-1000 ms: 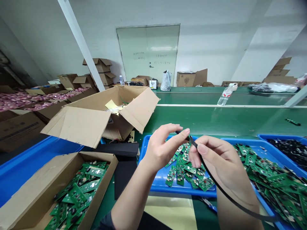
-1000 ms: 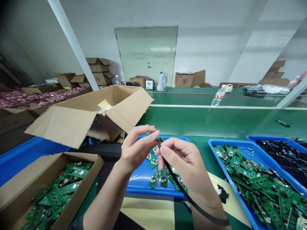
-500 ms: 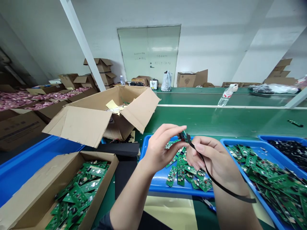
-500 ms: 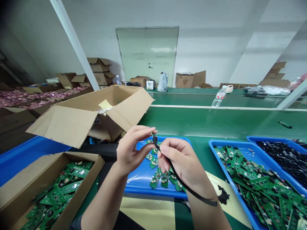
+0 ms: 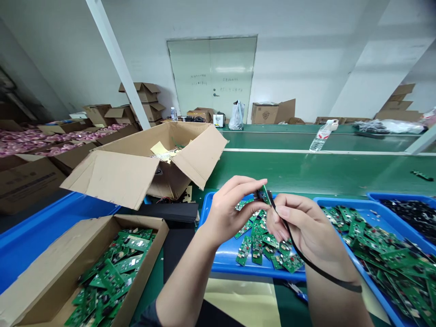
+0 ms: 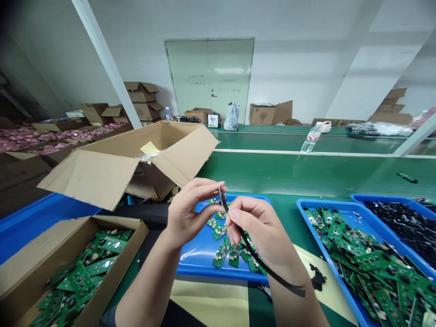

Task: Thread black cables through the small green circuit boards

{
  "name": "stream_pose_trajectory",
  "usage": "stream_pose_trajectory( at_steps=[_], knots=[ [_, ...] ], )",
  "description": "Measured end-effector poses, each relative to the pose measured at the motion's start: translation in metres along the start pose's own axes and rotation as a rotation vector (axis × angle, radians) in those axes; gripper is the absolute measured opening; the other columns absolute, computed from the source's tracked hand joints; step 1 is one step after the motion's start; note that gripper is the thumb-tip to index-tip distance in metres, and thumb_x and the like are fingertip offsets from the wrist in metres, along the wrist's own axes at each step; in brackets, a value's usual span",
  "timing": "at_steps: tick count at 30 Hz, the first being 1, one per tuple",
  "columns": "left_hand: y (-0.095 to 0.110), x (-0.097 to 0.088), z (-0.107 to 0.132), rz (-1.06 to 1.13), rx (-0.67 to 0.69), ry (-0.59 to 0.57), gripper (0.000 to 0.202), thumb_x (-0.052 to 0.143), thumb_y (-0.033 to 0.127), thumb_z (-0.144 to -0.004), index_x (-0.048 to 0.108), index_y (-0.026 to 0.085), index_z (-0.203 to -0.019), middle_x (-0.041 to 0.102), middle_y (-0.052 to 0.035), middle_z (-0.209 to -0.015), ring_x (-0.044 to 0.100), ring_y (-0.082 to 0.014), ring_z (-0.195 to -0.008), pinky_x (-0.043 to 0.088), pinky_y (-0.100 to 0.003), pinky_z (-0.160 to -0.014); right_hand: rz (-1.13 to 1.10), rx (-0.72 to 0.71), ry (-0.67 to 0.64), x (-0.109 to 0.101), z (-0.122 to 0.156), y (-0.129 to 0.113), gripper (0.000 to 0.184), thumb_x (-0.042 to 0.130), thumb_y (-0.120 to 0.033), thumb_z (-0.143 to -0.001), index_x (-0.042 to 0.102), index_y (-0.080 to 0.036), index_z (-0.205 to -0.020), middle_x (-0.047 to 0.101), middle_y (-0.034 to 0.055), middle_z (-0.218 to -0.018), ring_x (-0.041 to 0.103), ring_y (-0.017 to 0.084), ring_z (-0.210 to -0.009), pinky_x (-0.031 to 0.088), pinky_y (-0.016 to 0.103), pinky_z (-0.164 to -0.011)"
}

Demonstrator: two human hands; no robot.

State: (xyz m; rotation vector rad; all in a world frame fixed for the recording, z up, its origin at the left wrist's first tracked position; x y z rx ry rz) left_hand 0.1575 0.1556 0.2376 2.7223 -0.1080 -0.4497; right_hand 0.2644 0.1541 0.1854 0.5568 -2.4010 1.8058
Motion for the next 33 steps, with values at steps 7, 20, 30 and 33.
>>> stream_pose_trajectory(
  at_steps=[7,20,30,33],
  knots=[
    [-0.011,0.011,0.006,0.342,-0.212,-0.137,0.036,0.067,0.025,-0.086,0.065,0.025,-0.122,0.064,-0.0071,-0.106,0.066,-0.0173,-0.097,0.062,-0.032,-0.082,0.225,-0.077,0.054,-0.010,-0.001,-0.009,0.028,0.062,-0.027,-0.083,0.058,-0.019,-0.058,0.056,-0.0031,-0.045,0.052,0.010,-0.042,0.043,0.020,-0.046],
    [-0.037,0.031,0.010,0.178,-0.539,-0.086,0.033,0.042,0.024,-0.097,0.069,0.015,-0.111,0.067,-0.0093,-0.099,0.063,-0.0182,-0.090,0.052,-0.028,-0.079,1.231,-0.655,0.556,-0.001,0.027,-0.058,0.015,0.059,-0.022,-0.089,0.074,-0.016,-0.088,0.078,0.0055,-0.081,0.072,0.018,-0.065,0.059,0.028,-0.066],
    [-0.043,0.025,0.017,0.321,-0.602,0.072,0.032,0.044,0.024,-0.096,0.070,0.016,-0.113,0.070,-0.0091,-0.109,0.064,-0.0186,-0.099,0.050,-0.026,-0.087,1.227,-0.707,0.511,0.009,0.029,-0.058,0.023,0.056,-0.017,-0.092,0.073,-0.015,-0.106,0.077,0.0070,-0.099,0.075,0.020,-0.081,0.061,0.028,-0.073],
    [-0.046,0.028,0.019,0.392,-0.629,0.084,0.032,0.046,0.027,-0.096,0.070,0.016,-0.115,0.069,-0.0097,-0.111,0.065,-0.0190,-0.098,0.052,-0.026,-0.083,1.214,-0.706,0.497,0.012,0.029,-0.057,0.026,0.054,-0.015,-0.092,0.072,-0.015,-0.111,0.077,0.0078,-0.103,0.075,0.020,-0.086,0.060,0.026,-0.075]
  ],
)
Point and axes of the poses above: each hand's wrist, its own z-axis away from the middle knuckle, its own x-axis out of the palm, y = z × x, the point moved 10 cm from there along -z, towards the middle knuckle
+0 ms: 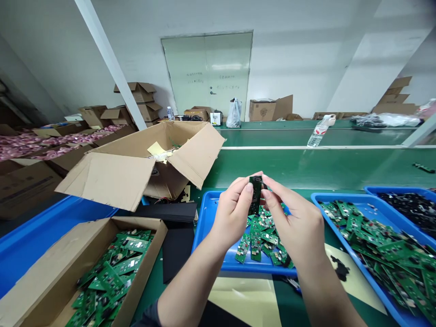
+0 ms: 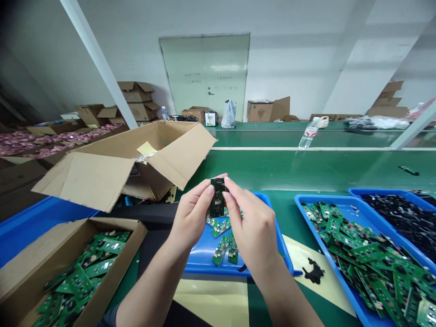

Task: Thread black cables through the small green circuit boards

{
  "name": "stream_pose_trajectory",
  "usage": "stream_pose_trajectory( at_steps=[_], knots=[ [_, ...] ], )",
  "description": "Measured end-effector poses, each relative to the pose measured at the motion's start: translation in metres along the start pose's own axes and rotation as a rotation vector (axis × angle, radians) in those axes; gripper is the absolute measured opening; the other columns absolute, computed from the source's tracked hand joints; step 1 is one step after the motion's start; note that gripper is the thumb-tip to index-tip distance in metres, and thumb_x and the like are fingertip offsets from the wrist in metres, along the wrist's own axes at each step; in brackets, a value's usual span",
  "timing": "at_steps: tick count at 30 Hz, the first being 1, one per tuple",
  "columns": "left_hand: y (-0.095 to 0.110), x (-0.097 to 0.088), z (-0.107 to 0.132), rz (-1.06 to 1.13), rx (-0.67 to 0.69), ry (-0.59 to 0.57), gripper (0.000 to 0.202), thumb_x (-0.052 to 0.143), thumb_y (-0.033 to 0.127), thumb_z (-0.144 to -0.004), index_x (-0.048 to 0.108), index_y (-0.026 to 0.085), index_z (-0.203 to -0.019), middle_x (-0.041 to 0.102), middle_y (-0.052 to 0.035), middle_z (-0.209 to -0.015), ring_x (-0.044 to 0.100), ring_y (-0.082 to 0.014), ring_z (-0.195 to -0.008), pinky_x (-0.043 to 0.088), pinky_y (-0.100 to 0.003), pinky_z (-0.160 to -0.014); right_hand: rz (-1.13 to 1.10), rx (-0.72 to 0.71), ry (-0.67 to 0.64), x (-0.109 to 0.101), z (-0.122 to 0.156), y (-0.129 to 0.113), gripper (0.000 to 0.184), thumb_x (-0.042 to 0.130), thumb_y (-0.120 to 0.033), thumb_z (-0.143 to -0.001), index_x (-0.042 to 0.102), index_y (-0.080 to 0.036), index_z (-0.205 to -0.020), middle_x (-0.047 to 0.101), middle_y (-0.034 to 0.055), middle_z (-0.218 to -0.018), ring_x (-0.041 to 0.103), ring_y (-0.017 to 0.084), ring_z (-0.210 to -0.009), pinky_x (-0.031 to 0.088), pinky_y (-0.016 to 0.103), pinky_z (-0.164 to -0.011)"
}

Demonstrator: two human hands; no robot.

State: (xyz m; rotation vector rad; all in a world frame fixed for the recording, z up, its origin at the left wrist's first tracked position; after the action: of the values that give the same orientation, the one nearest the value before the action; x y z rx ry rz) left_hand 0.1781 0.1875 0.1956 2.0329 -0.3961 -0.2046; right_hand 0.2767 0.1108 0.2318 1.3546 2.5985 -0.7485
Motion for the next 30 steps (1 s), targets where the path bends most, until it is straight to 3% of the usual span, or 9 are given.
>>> stream_pose_trajectory(
  at_steps=[4,7,9,11,13,16,23,30],
  knots=[
    [0.001,-0.001,-0.001,0.013,0.002,0.007,0.032,0.050,0.032,-0.095,0.071,0.016,-0.112,0.070,-0.0096,-0.105,0.065,-0.0191,-0.095,0.053,-0.026,-0.080,-0.019,0.024,-0.017,0.002,0.001,0.000,0.030,0.052,-0.017,-0.093,0.069,-0.017,-0.118,0.077,0.0070,-0.102,0.074,0.019,-0.083,0.060,0.026,-0.073],
    [-0.002,-0.003,-0.002,0.018,-0.041,0.019,0.034,0.052,0.036,-0.093,0.071,0.015,-0.112,0.070,-0.0089,-0.098,0.066,-0.0168,-0.082,0.055,-0.026,-0.075,-0.021,0.090,-0.073,0.005,0.002,0.009,0.047,0.052,-0.019,-0.093,0.051,-0.022,-0.140,0.077,0.0016,-0.081,0.069,0.015,-0.063,0.058,0.026,-0.064],
    [-0.005,-0.003,-0.002,0.040,-0.091,0.006,0.036,0.053,0.038,-0.093,0.070,0.014,-0.113,0.069,-0.0093,-0.098,0.066,-0.0153,-0.075,0.057,-0.027,-0.071,-0.026,0.111,-0.098,0.005,0.001,0.015,0.054,0.054,-0.020,-0.093,0.043,-0.022,-0.146,0.074,-0.0007,-0.072,0.064,0.014,-0.057,0.057,0.026,-0.061],
    [-0.007,-0.002,-0.002,0.048,-0.122,-0.016,0.037,0.053,0.039,-0.092,0.070,0.014,-0.112,0.068,-0.0096,-0.100,0.066,-0.0146,-0.073,0.057,-0.026,-0.068,-0.041,0.078,-0.112,0.003,-0.001,0.017,0.042,0.055,-0.022,-0.092,0.057,-0.021,-0.134,0.074,0.0016,-0.076,0.066,0.016,-0.062,0.056,0.028,-0.063],
    [-0.005,-0.002,-0.002,0.029,-0.118,-0.035,0.035,0.052,0.039,-0.093,0.071,0.014,-0.110,0.069,-0.0086,-0.096,0.065,-0.0134,-0.071,0.056,-0.025,-0.067,-0.057,0.038,-0.120,-0.001,-0.005,0.018,0.023,0.056,-0.022,-0.091,0.071,-0.021,-0.109,0.075,0.0041,-0.081,0.069,0.018,-0.070,0.056,0.031,-0.067],
    [0.002,0.000,-0.002,-0.034,-0.077,-0.083,0.033,0.050,0.036,-0.095,0.072,0.014,-0.105,0.067,-0.0068,-0.089,0.061,-0.0111,-0.065,0.052,-0.022,-0.062,-0.058,0.037,-0.107,-0.007,-0.008,0.023,0.014,0.058,-0.020,-0.090,0.072,-0.021,-0.089,0.075,0.0044,-0.081,0.070,0.019,-0.075,0.055,0.031,-0.068],
    [0.009,0.015,0.002,-0.315,-0.021,-0.343,0.026,0.044,0.024,-0.097,0.065,0.016,-0.083,0.054,-0.0004,-0.072,0.052,-0.0117,-0.066,0.044,-0.023,-0.061,-0.014,-0.026,-0.071,-0.012,-0.010,0.023,0.013,0.060,-0.018,-0.089,0.071,-0.022,-0.086,0.074,0.0039,-0.081,0.069,0.019,-0.077,0.055,0.032,-0.071],
    [0.007,0.021,0.007,-0.363,-0.069,-0.522,0.025,0.041,0.024,-0.098,0.057,0.016,-0.080,0.048,0.0028,-0.066,0.046,-0.0101,-0.060,0.037,-0.021,-0.057,-0.049,-0.162,-0.101,-0.005,-0.007,0.010,0.020,0.058,-0.011,-0.088,0.072,-0.025,-0.093,0.071,0.0010,-0.081,0.067,0.016,-0.075,0.053,0.044,-0.096]
  ],
)
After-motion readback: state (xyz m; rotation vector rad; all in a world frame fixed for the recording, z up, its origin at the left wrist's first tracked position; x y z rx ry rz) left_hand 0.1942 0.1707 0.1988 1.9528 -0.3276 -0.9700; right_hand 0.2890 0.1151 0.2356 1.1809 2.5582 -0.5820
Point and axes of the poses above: each hand's wrist, its own z-axis away from the middle knuckle, its own x-axis out of the palm, y = z × x, the point moved 10 cm from there along -z, towards the middle knuckle
